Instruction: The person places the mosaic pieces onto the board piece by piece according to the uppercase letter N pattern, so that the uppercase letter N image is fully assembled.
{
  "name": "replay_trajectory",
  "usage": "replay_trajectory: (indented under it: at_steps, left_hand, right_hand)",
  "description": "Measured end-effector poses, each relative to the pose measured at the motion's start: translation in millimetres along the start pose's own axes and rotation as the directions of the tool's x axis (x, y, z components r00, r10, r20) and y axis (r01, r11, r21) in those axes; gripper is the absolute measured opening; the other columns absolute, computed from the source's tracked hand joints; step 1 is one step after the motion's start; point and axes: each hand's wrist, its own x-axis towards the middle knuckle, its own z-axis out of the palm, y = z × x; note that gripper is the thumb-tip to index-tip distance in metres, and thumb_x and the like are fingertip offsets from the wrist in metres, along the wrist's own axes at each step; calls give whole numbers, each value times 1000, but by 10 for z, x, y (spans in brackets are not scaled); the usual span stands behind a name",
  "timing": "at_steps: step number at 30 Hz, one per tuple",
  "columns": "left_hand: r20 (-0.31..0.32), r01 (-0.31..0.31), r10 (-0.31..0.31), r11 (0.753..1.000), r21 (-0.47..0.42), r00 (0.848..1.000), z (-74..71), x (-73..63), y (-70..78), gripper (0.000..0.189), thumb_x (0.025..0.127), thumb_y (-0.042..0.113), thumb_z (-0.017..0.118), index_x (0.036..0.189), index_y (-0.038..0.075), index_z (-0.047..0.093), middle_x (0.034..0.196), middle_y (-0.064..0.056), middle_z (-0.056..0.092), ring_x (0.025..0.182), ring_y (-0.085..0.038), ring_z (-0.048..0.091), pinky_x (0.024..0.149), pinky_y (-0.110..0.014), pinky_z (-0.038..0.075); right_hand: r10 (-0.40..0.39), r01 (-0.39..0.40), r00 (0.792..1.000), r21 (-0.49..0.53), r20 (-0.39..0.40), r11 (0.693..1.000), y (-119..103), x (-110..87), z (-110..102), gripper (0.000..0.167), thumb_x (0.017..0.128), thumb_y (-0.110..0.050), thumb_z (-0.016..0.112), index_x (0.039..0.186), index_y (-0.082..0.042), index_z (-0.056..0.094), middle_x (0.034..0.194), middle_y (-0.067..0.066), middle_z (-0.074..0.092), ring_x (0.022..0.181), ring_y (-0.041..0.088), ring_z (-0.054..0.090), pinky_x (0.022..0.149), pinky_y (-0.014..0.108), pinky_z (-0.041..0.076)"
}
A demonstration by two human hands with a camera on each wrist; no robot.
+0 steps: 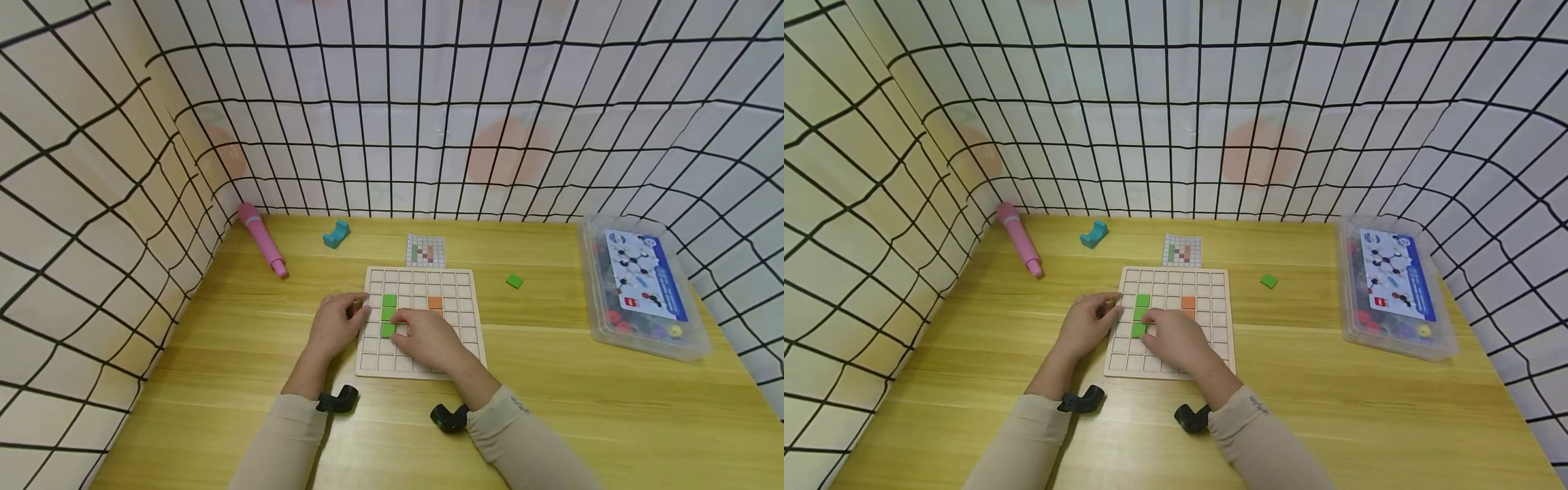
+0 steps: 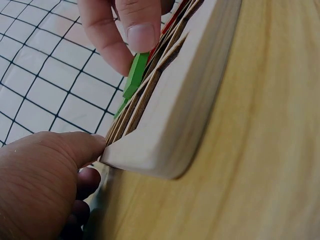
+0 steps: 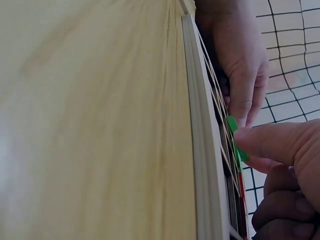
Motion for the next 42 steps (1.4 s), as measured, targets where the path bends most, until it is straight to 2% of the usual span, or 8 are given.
replay_trajectory:
  at_steps: [15,18,21,25,29,42]
  left_hand:
    - [-11,-17,17,1000,0,1000,11,13,-35,33,96,29,71,127,16,73,79,-1,64,84,-19,49,73,-31,38]
    - [-10,-22,22,1000,0,1000,15,13,-41,33,96,29,71,127,16,73,79,-1,64,84,-19,49,73,-32,38]
    - [-7,-20,20,1000,0,1000,15,9,-40,33,96,29,71,127,16,73,80,-1,64,84,-18,49,73,-32,38]
    - [-10,-16,16,1000,-2,1000,8,4,-31,33,96,29,71,126,16,73,80,-1,64,84,-19,49,73,-32,38]
    - [-11,-14,14,1000,0,1000,12,7,-28,33,96,29,70,126,16,74,80,-2,65,84,-20,49,74,-32,38]
    - [-12,-14,13,1000,-15,1000,18,5,-38,32,96,28,70,126,15,74,79,-1,64,84,-19,48,73,-31,38]
  right_hand:
    - [16,-16,1000,-1,15,1000,-10,23,-2,30,94,-32,71,122,-19,72,71,-9,61,63,11,51,64,32,45]
    - [27,-28,999,28,24,999,-2,16,-14,33,94,-33,72,125,-20,71,73,-6,64,63,12,52,65,32,45]
    - [61,-64,998,86,35,994,11,3,-47,36,93,-34,73,126,-22,70,84,-7,69,66,12,52,65,31,44]
    - [111,-116,993,177,41,977,49,-20,-121,36,91,-34,76,125,-23,70,77,-2,65,59,13,49,56,29,39]
    - [145,-150,989,219,36,964,122,-30,-213,38,90,-34,77,126,-23,69,63,-1,52,49,13,46,50,27,34]
    - [240,-225,971,299,-16,927,535,-83,-479,50,91,-35,77,136,-18,63,68,0,45,55,16,40,51,26,30]
